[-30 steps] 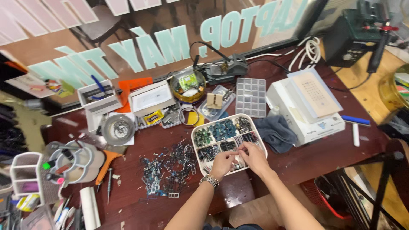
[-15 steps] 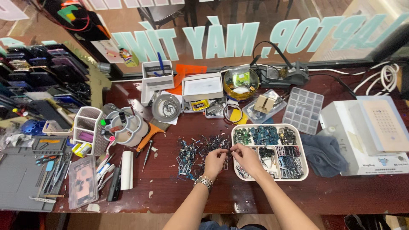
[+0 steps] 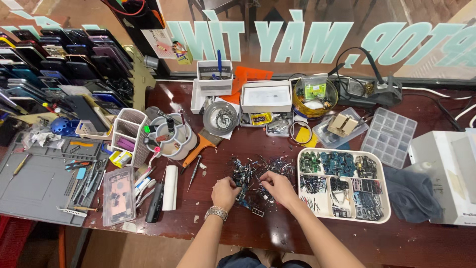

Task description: The person sorts small electronic components from a pile on the table into a compartmentalized tray. They repeatedly pick up individual pieces, separate them, and place them into specific sections of the tray.

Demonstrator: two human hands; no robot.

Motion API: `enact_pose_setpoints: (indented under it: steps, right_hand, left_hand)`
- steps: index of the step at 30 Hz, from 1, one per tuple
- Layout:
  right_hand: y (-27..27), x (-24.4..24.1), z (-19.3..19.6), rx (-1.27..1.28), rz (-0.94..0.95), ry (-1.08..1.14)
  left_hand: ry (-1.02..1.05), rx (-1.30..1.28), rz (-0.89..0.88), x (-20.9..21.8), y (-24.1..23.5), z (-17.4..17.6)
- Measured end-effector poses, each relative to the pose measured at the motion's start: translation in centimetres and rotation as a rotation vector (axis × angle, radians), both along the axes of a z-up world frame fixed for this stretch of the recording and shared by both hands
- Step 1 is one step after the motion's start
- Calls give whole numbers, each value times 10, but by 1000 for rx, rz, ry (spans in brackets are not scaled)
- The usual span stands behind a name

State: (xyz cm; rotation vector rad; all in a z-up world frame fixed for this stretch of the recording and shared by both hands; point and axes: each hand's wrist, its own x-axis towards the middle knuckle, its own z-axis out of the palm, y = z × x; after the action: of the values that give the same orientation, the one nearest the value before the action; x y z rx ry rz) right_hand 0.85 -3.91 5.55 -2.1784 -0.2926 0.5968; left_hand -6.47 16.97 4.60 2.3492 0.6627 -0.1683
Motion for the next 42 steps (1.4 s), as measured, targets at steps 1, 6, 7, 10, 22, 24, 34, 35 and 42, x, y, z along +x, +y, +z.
enact_pose_setpoints:
  steps: [1, 6, 7, 10, 22, 24, 34, 35, 42]
  right_hand:
    - [5, -1, -2, -9, 8, 14]
    - [27, -10, -11, 4, 34, 55]
    - [30, -12, -14, 10, 33, 64]
    - [39, -18, -22, 25, 29, 94]
    - [85, -33, -50, 378, -314, 408]
    - [88, -32, -44, 405, -352, 458]
    - [94, -30, -18, 501, -432, 339]
    - [91, -29, -18, 526, -444, 366]
    - [81, -28, -31, 670, -452, 388]
  left_hand:
    - [33, 14, -23, -1, 1, 0]
    - [69, 32, -89, -5, 2, -15]
    - [36, 14, -84, -6, 5, -20]
    - [4, -123, -27, -4, 15, -36]
    - [5, -710, 111, -6, 39, -13]
    - [-2, -807, 149, -3, 44, -13]
    - [-144, -1214, 315, 1, 57, -37]
    - [-133, -1245, 323, 2, 57, -39]
    - [-83, -1371, 286, 3, 48, -39]
